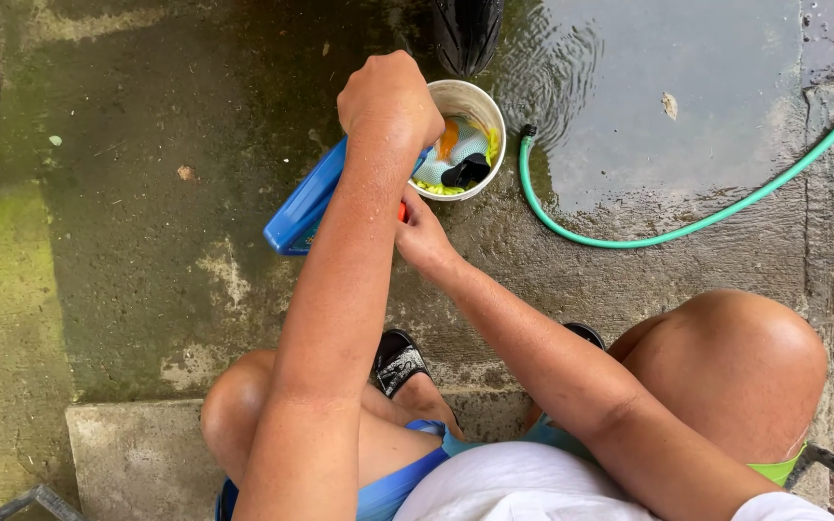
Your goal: The recorder prepares soap in a bucket and washes a scooter wheel.
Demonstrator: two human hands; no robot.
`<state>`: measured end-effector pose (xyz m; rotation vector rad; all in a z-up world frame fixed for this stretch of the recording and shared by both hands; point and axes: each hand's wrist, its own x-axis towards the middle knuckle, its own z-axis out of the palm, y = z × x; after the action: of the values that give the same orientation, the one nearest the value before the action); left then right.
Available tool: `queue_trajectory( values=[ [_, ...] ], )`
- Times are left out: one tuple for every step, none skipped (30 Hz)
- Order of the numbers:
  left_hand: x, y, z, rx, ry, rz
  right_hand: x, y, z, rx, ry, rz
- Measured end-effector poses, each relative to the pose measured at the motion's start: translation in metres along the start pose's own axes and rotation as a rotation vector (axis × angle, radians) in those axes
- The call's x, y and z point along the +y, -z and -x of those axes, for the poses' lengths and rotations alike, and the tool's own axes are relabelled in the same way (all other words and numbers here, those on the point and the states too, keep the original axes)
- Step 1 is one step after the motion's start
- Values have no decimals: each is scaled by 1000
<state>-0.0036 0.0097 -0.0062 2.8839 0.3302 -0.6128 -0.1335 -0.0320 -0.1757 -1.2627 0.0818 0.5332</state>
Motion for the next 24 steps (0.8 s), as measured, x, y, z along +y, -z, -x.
queue_trajectory(
  values=[
    [1,2,1,1,-2,-1,2,1,-1,2,2,-1],
    [0,3,2,3,-12,4,5,2,-2,5,8,5],
    [0,5,3,5,-22,9,8,2,-3,8,15,11],
    [0,5,4,4,-23,8,8,1,-3,9,15,10],
    [1,6,4,1,-18,9,9,1,-3,6,48,-8],
    [1,6,5,-3,-12,9,9,1,-3,3,80,-26],
    [1,5,4,-4,-12,9,8,1,-3,3,79,-26],
    [0,3,4,5,-22,10,7,1,-1,6,87,-22],
    [-1,1,4,15,-31,11,6,0,0,9,95,-18],
    [-2,2,5,16,-30,12,6,1,-1,8,95,-18],
    [-3,2,5,29,-29,25,6,2,-1,15,91,-10],
    [-3,2,6,42,-30,39,5,3,-1,22,87,-3],
    [-6,3,8,43,-30,40,4,5,-1,23,87,-1],
    [-9,5,11,53,-25,49,4,7,-1,23,86,15],
    [-12,6,14,64,-19,58,3,8,-1,23,84,31],
    [-20,8,20,64,-16,59,3,13,-3,20,83,32],
    [-27,11,26,106,-18,96,2,19,-5,24,136,111],
    [-35,13,32,147,-21,132,2,23,-7,29,188,188],
    [-47,12,36,146,-18,131,-13,30,-7,27,186,187],
    [-58,12,39,114,-17,212,-29,38,-9,28,52,394],
    [-69,12,42,82,-17,293,-45,46,-11,28,-83,599],
    [-79,3,40,84,-14,295,-54,62,-15,25,-82,601],
    [-89,-5,39,65,-61,342,-64,77,-19,52,-116,772],
    [-100,-14,38,47,-108,388,-73,91,-24,79,-149,941]
  ],
)
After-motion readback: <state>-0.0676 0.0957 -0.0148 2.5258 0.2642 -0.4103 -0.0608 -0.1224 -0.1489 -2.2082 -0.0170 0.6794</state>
